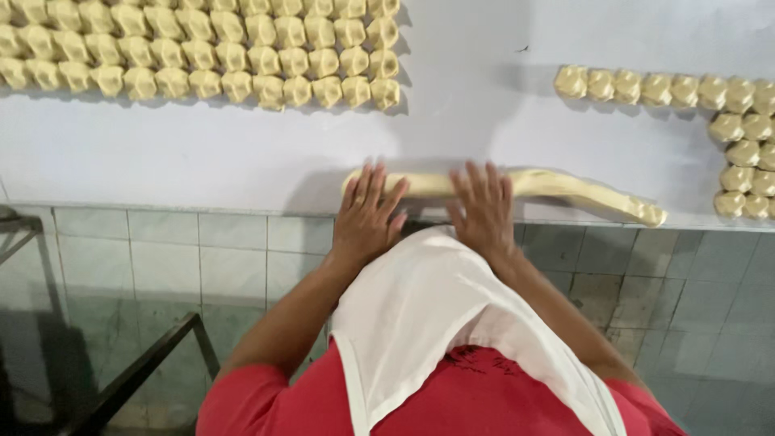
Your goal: The person forms small pieces of dough by hand, pinching them from a long roll and placing them into organized rows on a table.
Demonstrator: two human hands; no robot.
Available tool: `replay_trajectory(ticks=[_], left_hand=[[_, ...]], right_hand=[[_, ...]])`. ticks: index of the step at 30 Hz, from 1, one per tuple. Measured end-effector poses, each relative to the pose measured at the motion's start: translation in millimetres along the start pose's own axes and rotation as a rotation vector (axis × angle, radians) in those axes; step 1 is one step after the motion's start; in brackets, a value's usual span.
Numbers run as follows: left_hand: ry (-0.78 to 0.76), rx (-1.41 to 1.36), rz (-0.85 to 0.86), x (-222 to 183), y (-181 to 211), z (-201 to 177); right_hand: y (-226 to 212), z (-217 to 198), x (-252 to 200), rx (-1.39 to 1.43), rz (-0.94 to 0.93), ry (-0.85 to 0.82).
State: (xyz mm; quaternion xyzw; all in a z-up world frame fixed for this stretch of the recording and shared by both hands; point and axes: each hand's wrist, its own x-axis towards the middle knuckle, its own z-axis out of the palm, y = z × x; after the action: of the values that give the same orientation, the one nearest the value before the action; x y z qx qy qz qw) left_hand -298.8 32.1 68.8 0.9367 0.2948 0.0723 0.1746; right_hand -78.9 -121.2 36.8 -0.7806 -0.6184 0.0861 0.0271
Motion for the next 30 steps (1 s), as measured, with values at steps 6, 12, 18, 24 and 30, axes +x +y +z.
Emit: replay_trajectory(ticks=[6, 12, 18, 24, 30], left_hand=[[0.087, 0.074, -0.347, 42.4, -38.1, 21.5], [-0.102, 0.027, -0.378, 29.9, -35.4, -8.7], [-0.210, 0.050, -0.293, 26.6, 12.8, -34.6], [-0.047, -0.259, 0.267, 109.0, 139.2, 9.5], [-0.243, -0.387, 0.614, 188.9, 288.6, 86.1]], right_hand=[[50.5, -3.6, 79.7, 0.082, 0.193, 0.095], [33.9, -27.7, 63.1, 0.010, 0.407, -0.002], [77.9, -45.2, -61.3, 0.132, 0.164, -0.124], [235.6, -63.9, -139.2, 0.130, 0.577, 0.222], [264.2, -62.1, -154.5, 0.759, 0.600, 0.205]])
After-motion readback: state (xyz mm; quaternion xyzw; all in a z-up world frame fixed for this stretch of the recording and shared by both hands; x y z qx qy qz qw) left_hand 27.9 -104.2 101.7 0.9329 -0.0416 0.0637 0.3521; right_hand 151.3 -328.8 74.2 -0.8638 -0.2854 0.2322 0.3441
